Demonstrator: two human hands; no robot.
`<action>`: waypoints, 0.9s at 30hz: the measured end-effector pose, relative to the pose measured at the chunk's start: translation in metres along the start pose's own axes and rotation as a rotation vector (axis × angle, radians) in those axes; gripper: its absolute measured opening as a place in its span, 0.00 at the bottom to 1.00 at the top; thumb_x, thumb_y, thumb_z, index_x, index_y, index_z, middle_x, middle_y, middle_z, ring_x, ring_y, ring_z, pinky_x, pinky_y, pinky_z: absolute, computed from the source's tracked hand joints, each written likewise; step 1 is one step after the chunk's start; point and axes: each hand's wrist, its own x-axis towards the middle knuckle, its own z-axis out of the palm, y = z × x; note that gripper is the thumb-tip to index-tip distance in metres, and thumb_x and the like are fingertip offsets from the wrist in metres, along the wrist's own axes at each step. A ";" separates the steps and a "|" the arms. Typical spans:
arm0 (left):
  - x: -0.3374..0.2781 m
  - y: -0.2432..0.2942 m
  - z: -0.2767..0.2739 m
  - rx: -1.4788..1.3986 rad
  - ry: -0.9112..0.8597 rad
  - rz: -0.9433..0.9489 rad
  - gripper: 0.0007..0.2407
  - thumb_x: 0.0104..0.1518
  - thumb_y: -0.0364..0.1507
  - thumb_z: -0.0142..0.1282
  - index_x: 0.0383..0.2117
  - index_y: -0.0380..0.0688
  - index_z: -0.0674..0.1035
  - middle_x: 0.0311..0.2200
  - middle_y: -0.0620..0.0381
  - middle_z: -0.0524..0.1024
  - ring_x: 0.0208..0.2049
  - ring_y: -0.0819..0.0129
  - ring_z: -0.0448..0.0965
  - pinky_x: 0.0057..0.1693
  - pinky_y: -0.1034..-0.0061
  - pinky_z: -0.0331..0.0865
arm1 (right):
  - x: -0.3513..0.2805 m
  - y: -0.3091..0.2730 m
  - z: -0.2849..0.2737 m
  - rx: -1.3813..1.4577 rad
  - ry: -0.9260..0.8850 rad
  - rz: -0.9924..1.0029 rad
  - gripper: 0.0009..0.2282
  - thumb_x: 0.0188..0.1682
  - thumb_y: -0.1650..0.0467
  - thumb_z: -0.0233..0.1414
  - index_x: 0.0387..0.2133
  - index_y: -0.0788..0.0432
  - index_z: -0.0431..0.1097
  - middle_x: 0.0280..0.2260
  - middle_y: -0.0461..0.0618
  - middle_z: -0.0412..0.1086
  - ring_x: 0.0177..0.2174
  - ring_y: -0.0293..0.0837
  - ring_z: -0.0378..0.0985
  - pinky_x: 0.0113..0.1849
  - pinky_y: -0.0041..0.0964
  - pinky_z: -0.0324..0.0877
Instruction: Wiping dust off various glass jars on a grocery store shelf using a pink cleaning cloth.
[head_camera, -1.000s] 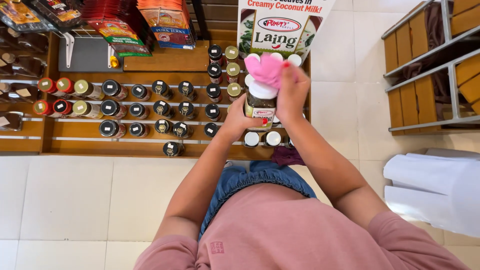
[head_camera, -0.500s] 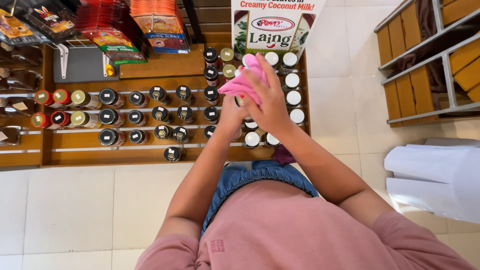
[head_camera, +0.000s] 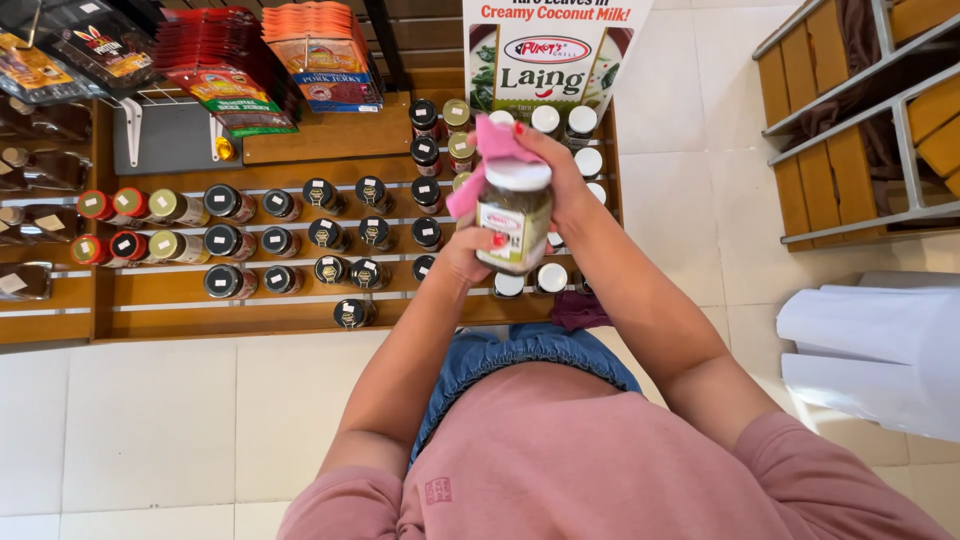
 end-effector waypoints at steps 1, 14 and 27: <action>0.003 0.001 0.004 -0.003 0.001 -0.003 0.35 0.40 0.32 0.68 0.60 0.34 0.70 0.49 0.39 0.79 0.47 0.46 0.83 0.56 0.55 0.79 | -0.002 0.005 -0.005 0.002 0.004 0.001 0.23 0.58 0.57 0.48 0.55 0.64 0.68 0.42 0.61 0.75 0.41 0.49 0.80 0.44 0.42 0.76; 0.032 -0.007 -0.008 0.296 0.367 0.415 0.26 0.62 0.44 0.63 0.54 0.34 0.71 0.48 0.50 0.76 0.48 0.66 0.79 0.56 0.70 0.76 | -0.045 0.045 0.050 -1.493 0.624 -0.889 0.18 0.57 0.72 0.51 0.60 0.65 0.65 0.63 0.66 0.61 0.63 0.61 0.66 0.64 0.48 0.62; 0.049 -0.021 -0.003 -0.327 0.350 0.285 0.26 0.58 0.39 0.60 0.59 0.38 0.69 0.52 0.47 0.75 0.50 0.55 0.80 0.59 0.64 0.76 | -0.054 0.091 0.004 -1.788 0.467 -1.202 0.18 0.57 0.65 0.49 0.61 0.51 0.68 0.66 0.60 0.50 0.68 0.66 0.44 0.67 0.62 0.37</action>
